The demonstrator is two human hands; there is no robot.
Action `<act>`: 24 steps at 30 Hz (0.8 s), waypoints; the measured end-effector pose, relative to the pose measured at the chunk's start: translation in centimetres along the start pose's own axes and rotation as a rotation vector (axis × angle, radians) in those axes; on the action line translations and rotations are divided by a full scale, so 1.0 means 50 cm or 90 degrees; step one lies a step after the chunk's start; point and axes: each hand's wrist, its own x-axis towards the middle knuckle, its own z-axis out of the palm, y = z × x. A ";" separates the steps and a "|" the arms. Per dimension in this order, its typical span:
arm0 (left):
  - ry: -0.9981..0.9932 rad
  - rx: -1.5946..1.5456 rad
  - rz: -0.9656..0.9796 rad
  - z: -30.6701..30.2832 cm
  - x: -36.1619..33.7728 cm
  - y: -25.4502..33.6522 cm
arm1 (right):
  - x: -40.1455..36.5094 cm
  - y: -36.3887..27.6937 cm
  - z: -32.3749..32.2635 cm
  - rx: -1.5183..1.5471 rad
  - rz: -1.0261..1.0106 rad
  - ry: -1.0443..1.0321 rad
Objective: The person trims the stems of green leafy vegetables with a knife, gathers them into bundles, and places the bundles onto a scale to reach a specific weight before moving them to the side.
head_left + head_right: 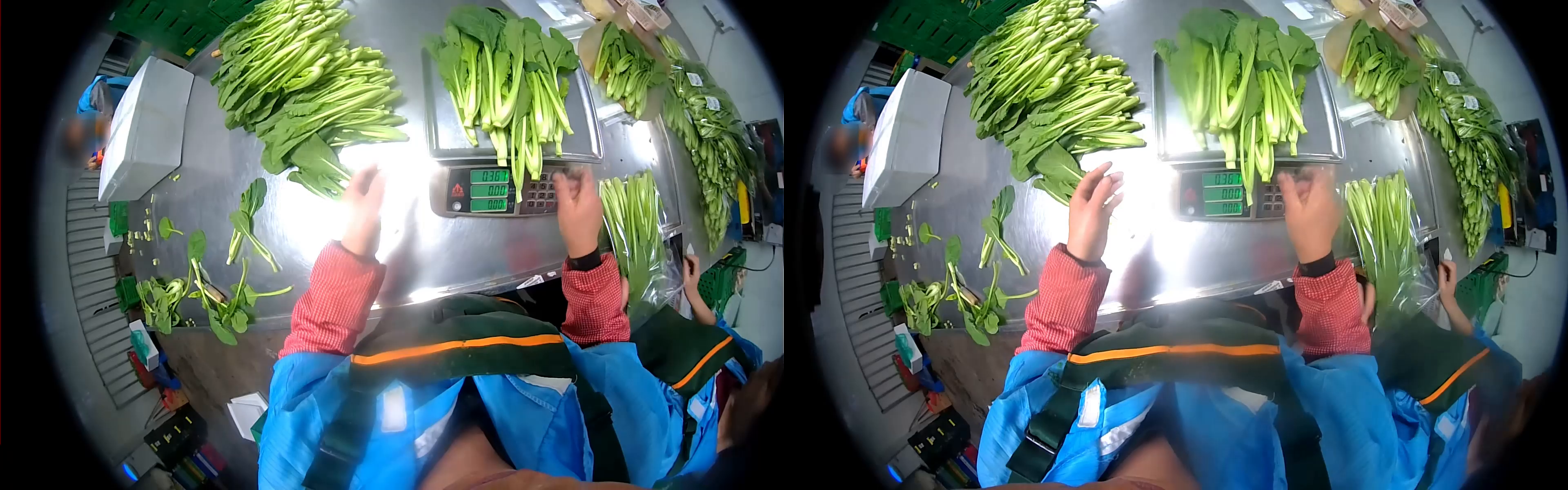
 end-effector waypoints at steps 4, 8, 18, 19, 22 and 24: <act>-0.019 -0.074 -0.032 -0.017 -0.051 -0.043 | -0.044 0.049 0.057 0.071 0.126 -0.133; -0.071 -0.105 -0.081 -0.002 -0.069 -0.032 | -0.044 0.027 0.090 0.301 0.287 -0.229; -0.354 -0.199 -0.156 0.047 -0.120 -0.009 | -0.219 -0.124 0.130 0.215 -0.146 -0.320; -0.361 -0.207 -0.160 0.051 -0.124 -0.009 | -0.215 -0.128 0.130 0.174 -0.205 -0.346; -0.203 -0.350 -0.226 0.025 -0.133 -0.005 | -0.167 -0.153 0.111 -0.009 -0.407 -0.337; -0.139 -0.422 -0.242 0.011 -0.129 0.000 | -0.097 -0.173 0.092 -0.073 -0.237 -0.245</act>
